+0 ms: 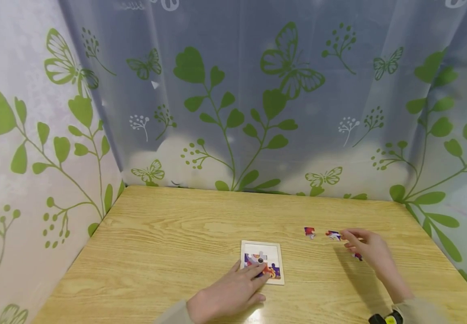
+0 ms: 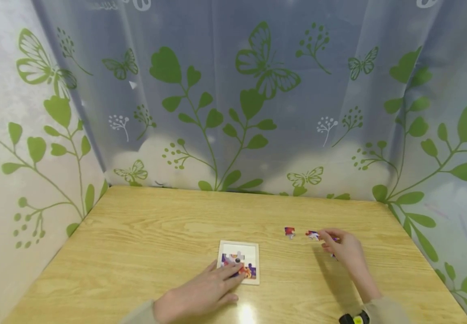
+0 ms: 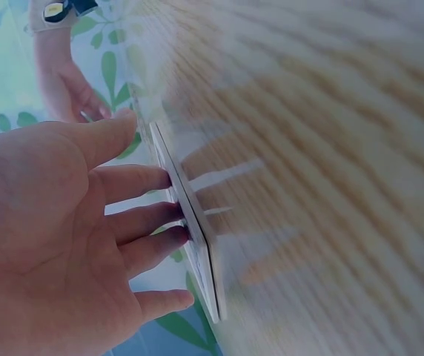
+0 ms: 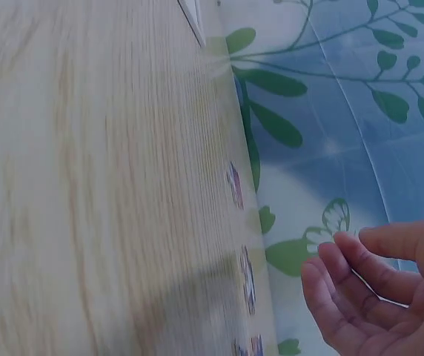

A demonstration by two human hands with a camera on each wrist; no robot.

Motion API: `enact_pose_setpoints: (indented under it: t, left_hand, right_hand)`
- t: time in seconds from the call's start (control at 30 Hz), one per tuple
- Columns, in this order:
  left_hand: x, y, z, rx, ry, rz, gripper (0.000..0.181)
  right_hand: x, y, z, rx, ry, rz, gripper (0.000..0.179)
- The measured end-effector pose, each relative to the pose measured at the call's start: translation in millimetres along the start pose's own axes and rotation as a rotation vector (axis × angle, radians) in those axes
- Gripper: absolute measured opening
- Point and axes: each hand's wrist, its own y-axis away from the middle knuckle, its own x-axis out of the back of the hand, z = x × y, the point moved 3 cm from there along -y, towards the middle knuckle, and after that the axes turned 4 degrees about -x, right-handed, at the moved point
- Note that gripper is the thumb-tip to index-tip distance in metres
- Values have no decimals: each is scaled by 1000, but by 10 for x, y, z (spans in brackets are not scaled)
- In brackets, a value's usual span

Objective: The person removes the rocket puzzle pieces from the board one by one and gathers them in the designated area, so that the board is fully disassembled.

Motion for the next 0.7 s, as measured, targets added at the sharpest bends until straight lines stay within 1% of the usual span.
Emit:
enact_pose_setpoints:
  t: [0.13,0.3,0.43,0.6,0.7]
  left_hand:
    - [2,-2,-1,3,9,-1,55]
    - [-7,-17,-20,-7,5,25,54]
    - [-17,-31,-35,-8,14,32,52]
    - [-16,-43,-45,5,24,38,52]
    - [-4,-43,-45,-1,6,58,50]
  right_hand:
    - [-125,-1,-105,15,-18,-17,53]
    - [-292,1,-247,64,-64,-37,45]
    - [-426,4,-339,62,-81,-77,43]
    - [-612,-9,-449,58,-141,-114,44]
    - [-721,-19,-517,83,-159,-138,41]
